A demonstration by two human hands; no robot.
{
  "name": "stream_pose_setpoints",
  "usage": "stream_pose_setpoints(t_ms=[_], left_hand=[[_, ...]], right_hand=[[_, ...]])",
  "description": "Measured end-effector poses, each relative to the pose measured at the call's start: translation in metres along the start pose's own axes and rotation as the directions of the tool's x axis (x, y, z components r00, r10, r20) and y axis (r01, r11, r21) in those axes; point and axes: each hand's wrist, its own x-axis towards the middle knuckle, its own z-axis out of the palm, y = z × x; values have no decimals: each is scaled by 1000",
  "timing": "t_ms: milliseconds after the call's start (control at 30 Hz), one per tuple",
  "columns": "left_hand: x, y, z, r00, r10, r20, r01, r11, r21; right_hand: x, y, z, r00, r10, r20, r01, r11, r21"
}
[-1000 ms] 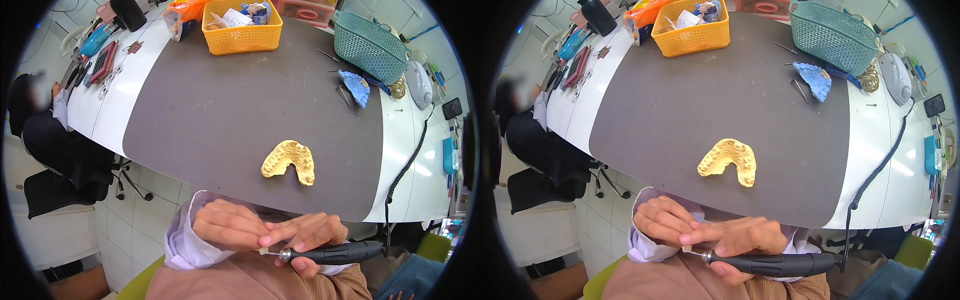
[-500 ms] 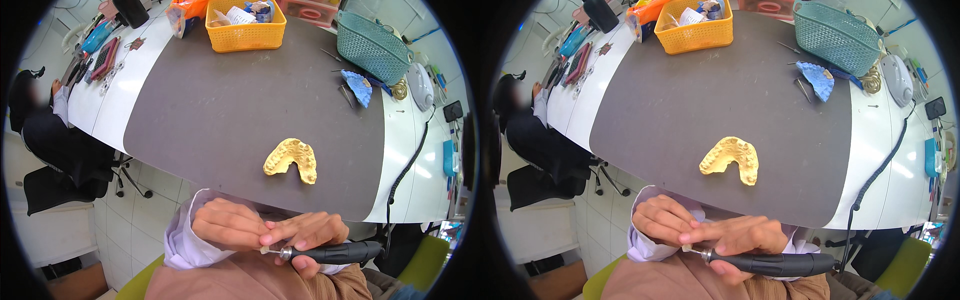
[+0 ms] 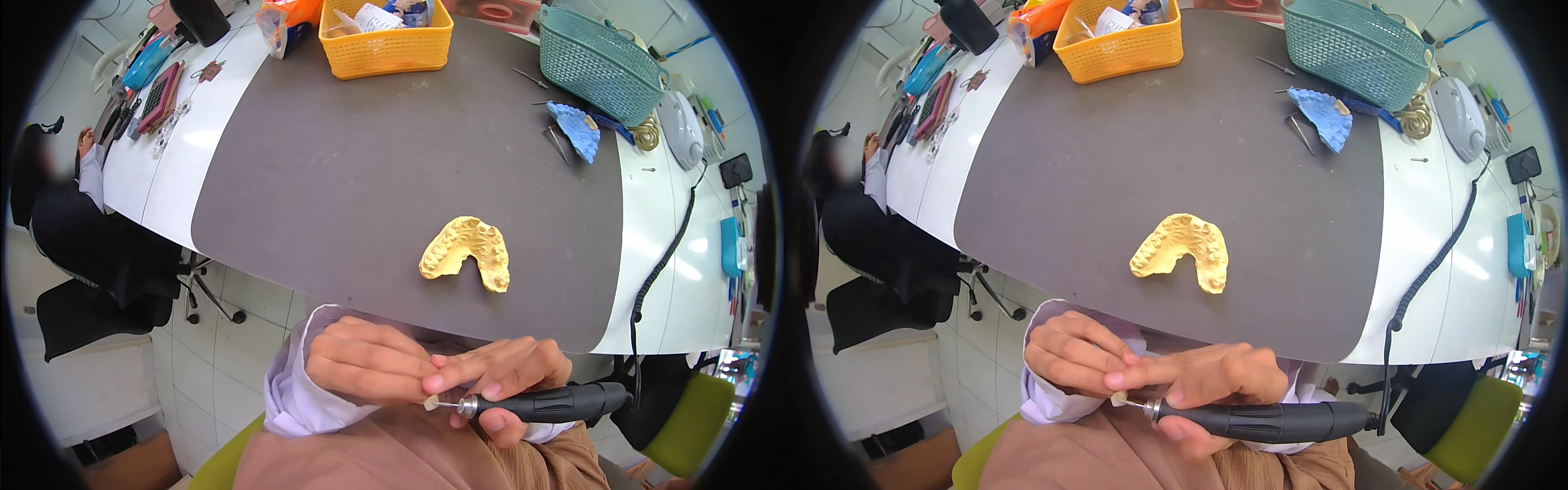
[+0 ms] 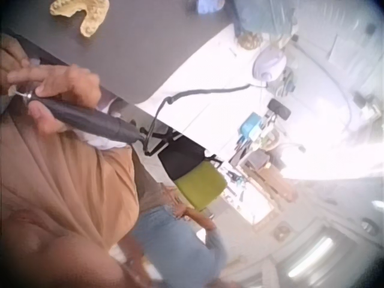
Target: The person uses a rotary tool to grind and shape a small white object held in their left hand. They then pick up a yellow dental mold and use the rotary tool to work on its surface. The person alternates between grinding the small object and the mold, occasionally placing the tool on the table to inspect the items.
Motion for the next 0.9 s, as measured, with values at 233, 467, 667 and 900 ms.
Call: stream_pose_setpoints(t_ms=[233,467,667,900], left_hand=[[3,-4,5,1000,9,-14,-9,1000,-26],[4,-6,14,998,-19,-65,17,1000,-22],[7,-7,16,1000,-10,-20,9,1000,-14],[9,-6,21,996,-63,-65,60,997,-42]], right_hand=[[0,-5,1,999,10,-31,-10,1000,21],[0,-8,-1,998,-20,-53,20,1000,6],[-8,0,-3,990,-127,-67,133,988,77],[-10,-4,-3,990,-103,-91,108,993,45]])
